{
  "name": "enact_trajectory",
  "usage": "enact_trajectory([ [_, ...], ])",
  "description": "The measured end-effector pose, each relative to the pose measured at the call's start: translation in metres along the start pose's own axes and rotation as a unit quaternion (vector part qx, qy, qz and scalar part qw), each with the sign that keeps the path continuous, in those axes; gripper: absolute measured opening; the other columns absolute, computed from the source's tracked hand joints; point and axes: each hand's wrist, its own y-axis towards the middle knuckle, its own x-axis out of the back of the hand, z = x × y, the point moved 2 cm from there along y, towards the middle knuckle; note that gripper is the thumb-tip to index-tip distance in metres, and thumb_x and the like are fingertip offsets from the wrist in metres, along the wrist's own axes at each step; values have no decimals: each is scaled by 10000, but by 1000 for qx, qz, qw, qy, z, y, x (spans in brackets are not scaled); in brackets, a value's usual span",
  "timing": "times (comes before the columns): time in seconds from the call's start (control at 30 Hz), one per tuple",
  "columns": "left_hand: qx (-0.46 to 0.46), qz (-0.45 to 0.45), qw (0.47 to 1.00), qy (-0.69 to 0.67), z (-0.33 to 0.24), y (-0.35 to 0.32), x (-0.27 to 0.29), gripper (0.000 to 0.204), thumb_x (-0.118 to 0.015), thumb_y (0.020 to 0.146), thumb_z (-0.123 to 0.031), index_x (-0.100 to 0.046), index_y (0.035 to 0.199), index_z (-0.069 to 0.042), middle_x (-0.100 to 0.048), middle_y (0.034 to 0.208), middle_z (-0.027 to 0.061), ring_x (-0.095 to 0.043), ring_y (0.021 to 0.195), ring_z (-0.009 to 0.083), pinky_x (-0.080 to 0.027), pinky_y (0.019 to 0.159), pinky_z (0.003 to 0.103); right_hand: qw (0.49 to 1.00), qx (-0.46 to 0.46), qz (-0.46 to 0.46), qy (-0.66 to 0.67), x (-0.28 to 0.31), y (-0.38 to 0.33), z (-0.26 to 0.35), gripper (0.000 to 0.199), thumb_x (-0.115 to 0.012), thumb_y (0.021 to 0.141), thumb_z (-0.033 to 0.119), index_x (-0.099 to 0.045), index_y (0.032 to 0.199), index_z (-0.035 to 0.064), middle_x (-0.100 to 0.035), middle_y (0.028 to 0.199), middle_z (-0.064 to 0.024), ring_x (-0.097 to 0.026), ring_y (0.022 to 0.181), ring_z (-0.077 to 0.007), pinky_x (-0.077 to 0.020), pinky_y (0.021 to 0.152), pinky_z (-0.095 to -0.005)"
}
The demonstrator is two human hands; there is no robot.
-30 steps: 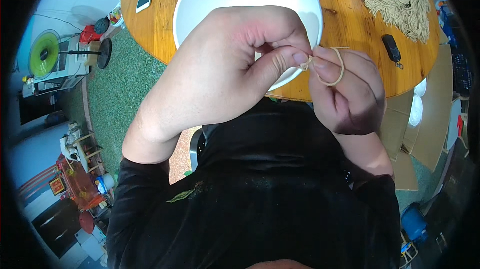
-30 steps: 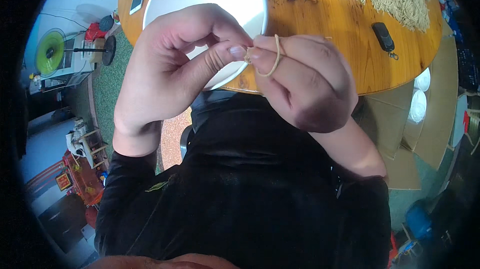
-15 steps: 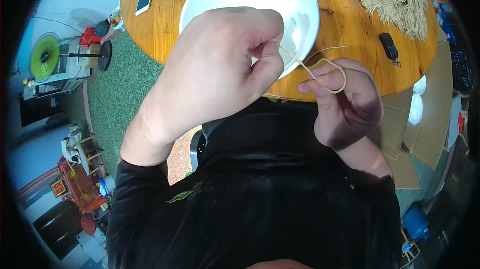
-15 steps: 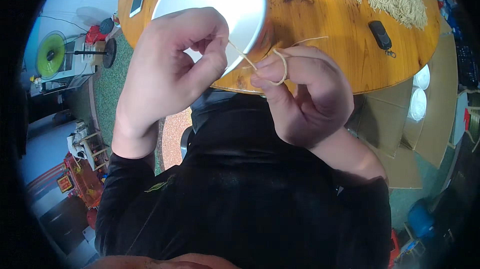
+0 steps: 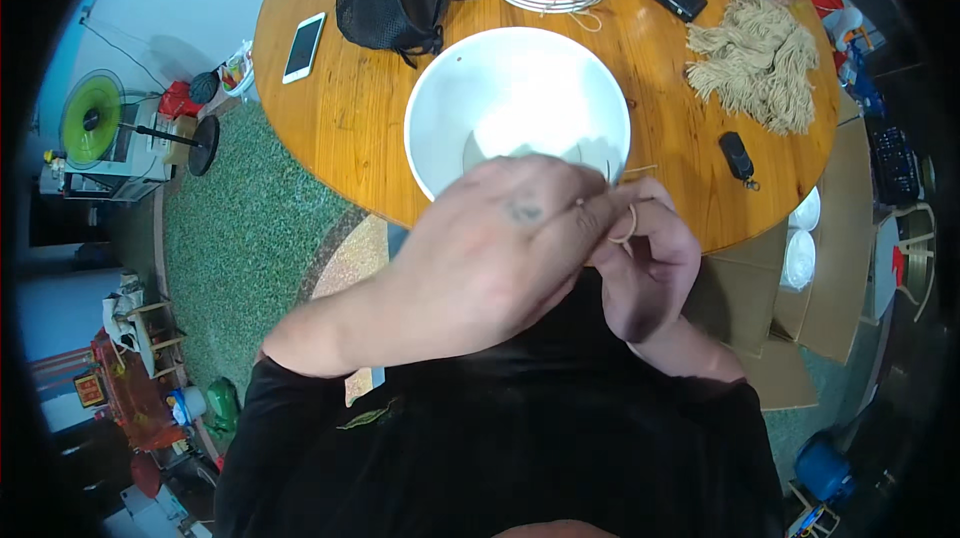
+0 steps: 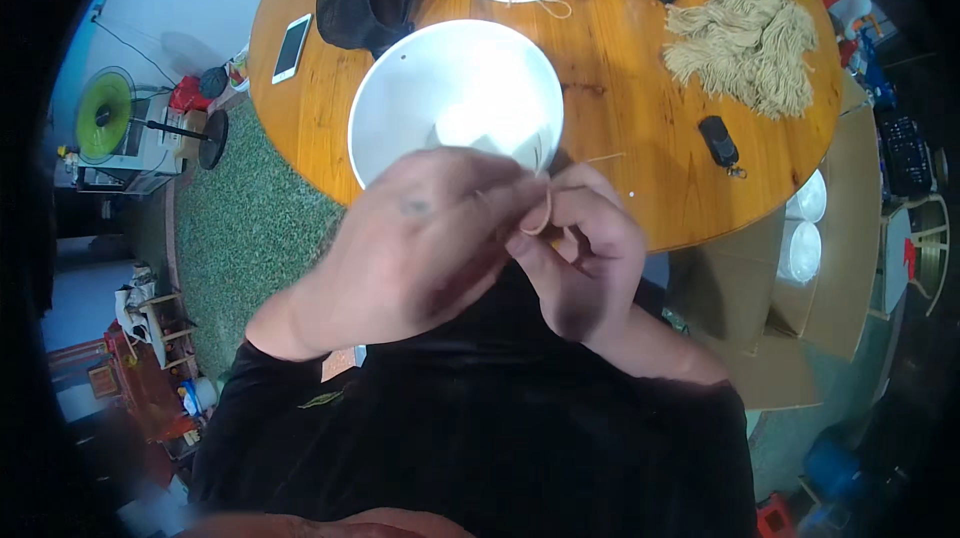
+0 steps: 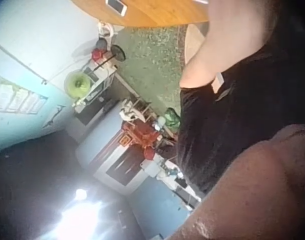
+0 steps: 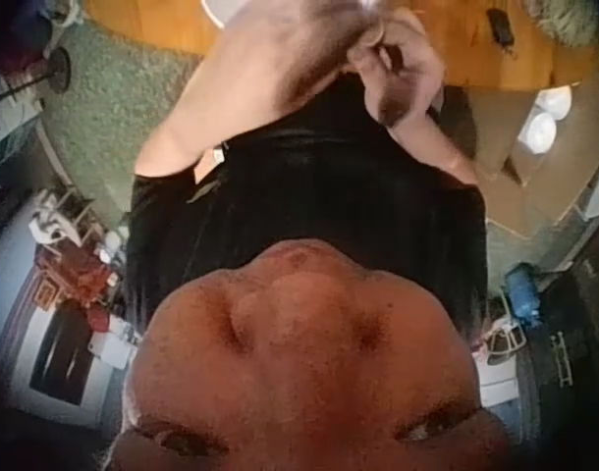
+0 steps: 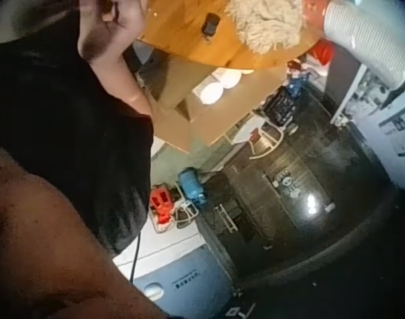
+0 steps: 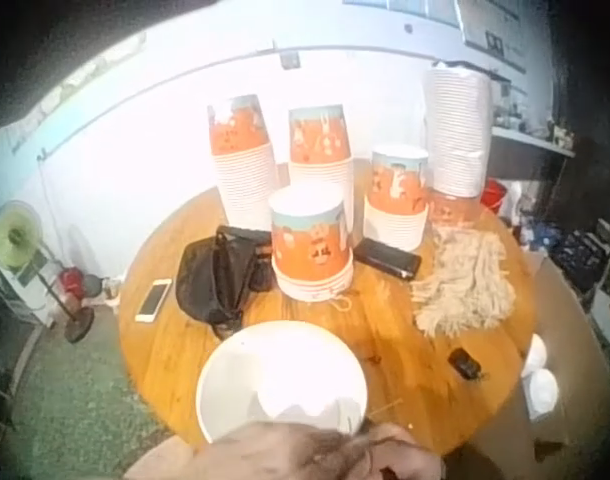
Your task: Attaching elastic bands to paper buckets.
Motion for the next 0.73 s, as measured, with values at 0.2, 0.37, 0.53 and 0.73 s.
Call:
enact_trajectory([
  [0.2, -33, -71, 994, 78, 9, -10, -16, 419, -830, 785, -106, -767, 1190, -17, -754, 1030, 85, -751, 943, 288, -573, 818, 406, 993, -32, 14, 108, 5, 1, 16, 166, -743, 924, -100, -670, 1018, 16, -630, 977, -70, -585, 827, -128, -483, 737, -260],
  [0.37, -13, -84, 989, 122, 23, -15, -2, 352, -843, 773, -52, -764, 1116, -33, -758, 1023, 88, -751, 942, 277, -560, 811, 392, 967, -138, 34, 212, 18, 8, 36, 106, -723, 944, -47, -666, 1022, -6, -619, 915, -82, -558, 716, -145, -469, 595, -258],
  [0.53, 29, -102, 986, 131, 29, -25, 3, 200, -810, 826, -35, -770, 1022, -37, -737, 977, 70, -729, 961, 248, -542, 873, 398, 852, -201, 36, 482, 25, 27, 29, 157, -724, 1044, 151, -647, 1038, 14, -499, 966, -67, -549, 797, -133, -478, 536, -230],
  [0.73, 87, 2, 995, 55, 56, -48, 37, 271, -777, 876, -27, -745, 1112, -158, -792, 1146, 78, -747, 1191, 285, -382, 1209, 569, 853, -176, 49, 488, 60, 47, 23, 230, -724, 1062, 274, -615, 1139, 87, -452, 1020, -58, -503, 818, -133, -494, 504, -217],
])
